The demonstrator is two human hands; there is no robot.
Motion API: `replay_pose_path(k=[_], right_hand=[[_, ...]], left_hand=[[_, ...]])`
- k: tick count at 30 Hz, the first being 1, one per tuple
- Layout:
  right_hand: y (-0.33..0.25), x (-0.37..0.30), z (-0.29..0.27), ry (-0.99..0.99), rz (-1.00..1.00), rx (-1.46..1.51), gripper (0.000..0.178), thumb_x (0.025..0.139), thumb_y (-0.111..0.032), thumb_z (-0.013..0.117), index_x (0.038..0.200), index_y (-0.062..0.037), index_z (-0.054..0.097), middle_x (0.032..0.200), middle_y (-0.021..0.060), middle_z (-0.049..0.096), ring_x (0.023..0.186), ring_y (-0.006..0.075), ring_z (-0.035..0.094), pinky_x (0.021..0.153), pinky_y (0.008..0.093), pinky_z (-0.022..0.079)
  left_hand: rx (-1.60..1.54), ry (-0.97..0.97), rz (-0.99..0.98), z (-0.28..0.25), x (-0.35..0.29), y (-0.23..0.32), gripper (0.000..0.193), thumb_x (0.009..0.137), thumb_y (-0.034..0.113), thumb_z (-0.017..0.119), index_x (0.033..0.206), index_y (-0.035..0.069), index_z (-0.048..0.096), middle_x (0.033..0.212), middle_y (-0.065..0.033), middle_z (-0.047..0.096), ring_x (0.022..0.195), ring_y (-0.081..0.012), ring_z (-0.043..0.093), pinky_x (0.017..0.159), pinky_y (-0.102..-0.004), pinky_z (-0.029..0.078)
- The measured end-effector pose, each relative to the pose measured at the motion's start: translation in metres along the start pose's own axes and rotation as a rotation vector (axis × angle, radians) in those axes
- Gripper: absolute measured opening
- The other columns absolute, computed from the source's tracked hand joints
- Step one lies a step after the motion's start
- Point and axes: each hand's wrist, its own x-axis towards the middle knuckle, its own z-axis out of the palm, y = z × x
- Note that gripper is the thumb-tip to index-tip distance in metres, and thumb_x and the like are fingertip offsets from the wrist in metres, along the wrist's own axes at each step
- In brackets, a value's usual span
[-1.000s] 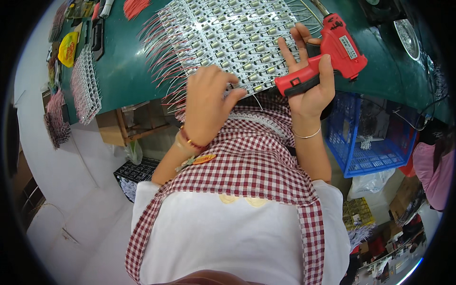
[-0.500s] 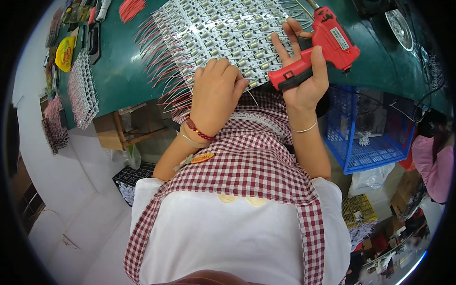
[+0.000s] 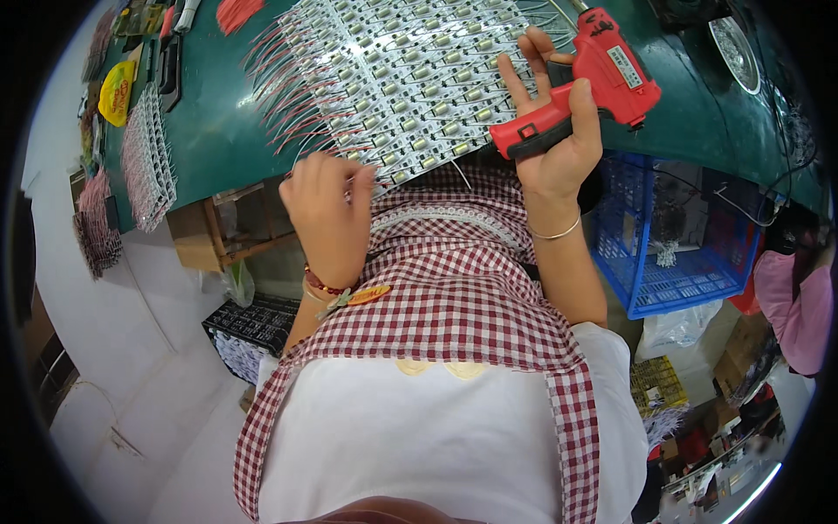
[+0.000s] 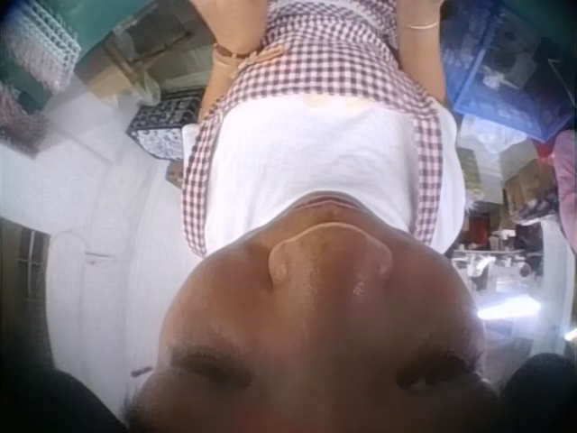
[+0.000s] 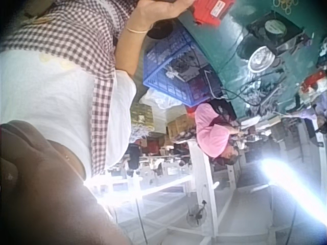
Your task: Soldering electrical connections on LED strips using a handheld soldering tool.
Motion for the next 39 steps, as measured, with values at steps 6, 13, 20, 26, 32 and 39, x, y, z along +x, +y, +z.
replay_pose_path(k=[6, 13, 20, 26, 32, 39], right_hand=[[0.005, 0.000, 0.000, -0.024, 0.005, 0.000, 0.031, 0.094, -0.028, 0.047, 0.112, -0.0032, 0.051, 0.130, 0.0230, 0.046, 0.128, 0.0336, 0.038, 0.109, 0.0558, 0.027], [0.003, 0.000, 0.002, -0.002, -0.006, -0.007, 0.032, 0.094, -0.028, 0.047, 0.113, -0.0023, 0.051, 0.130, 0.0235, 0.046, 0.128, 0.0336, 0.039, 0.108, 0.0556, 0.028], [0.003, -0.002, -0.001, 0.011, 0.006, -0.008, 0.033, 0.093, -0.027, 0.049, 0.112, -0.0006, 0.051, 0.128, 0.0245, 0.047, 0.126, 0.0340, 0.040, 0.108, 0.0565, 0.027], [0.002, -0.005, 0.006, 0.039, -0.012, -0.007, 0.032, 0.093, -0.027, 0.048, 0.111, 0.0003, 0.050, 0.128, 0.0252, 0.047, 0.126, 0.0345, 0.040, 0.109, 0.0566, 0.028], [0.005, -0.006, 0.010, 0.107, -0.032, -0.036, 0.027, 0.092, -0.022, 0.050, 0.109, -0.0011, 0.052, 0.130, 0.0278, 0.044, 0.128, 0.0362, 0.037, 0.110, 0.0591, 0.022], [0.004, -0.013, 0.014, 0.139, -0.041, -0.073, 0.026, 0.093, -0.022, 0.048, 0.111, -0.0034, 0.047, 0.134, 0.0283, 0.041, 0.130, 0.0364, 0.036, 0.111, 0.0571, 0.020]], left_hand=[[-0.228, -0.154, 0.305, 0.037, 0.020, 0.032, 0.020, 0.070, 0.017, 0.073, 0.078, 0.012, 0.056, 0.077, -0.0024, 0.049, 0.078, -0.0225, 0.049, 0.071, -0.0355, 0.033], [-0.377, -0.062, 0.262, 0.028, -0.001, 0.015, 0.019, 0.069, 0.014, 0.074, 0.073, 0.011, 0.056, 0.072, -0.0015, 0.050, 0.072, -0.0215, 0.048, 0.067, -0.0348, 0.031], [-0.288, -0.014, 0.038, 0.027, -0.025, -0.006, 0.019, 0.074, 0.011, 0.072, 0.073, 0.008, 0.054, 0.069, -0.0027, 0.049, 0.067, -0.0202, 0.047, 0.067, -0.0344, 0.031], [-0.192, -0.006, -0.020, 0.018, -0.025, -0.010, 0.018, 0.074, 0.010, 0.070, 0.072, 0.008, 0.052, 0.068, -0.0020, 0.049, 0.067, -0.0195, 0.047, 0.068, -0.0348, 0.030], [-0.101, 0.072, -0.003, 0.013, -0.020, -0.007, 0.016, 0.071, 0.013, 0.072, 0.080, 0.010, 0.058, 0.079, 0.0000, 0.055, 0.077, -0.0199, 0.051, 0.074, -0.0369, 0.031], [0.052, -0.229, 0.134, 0.026, -0.015, -0.012, 0.091, 0.061, 0.031, 0.079, 0.140, 0.019, 0.037, 0.150, -0.0124, 0.026, 0.140, -0.0299, 0.021, 0.106, -0.0657, 0.008]])
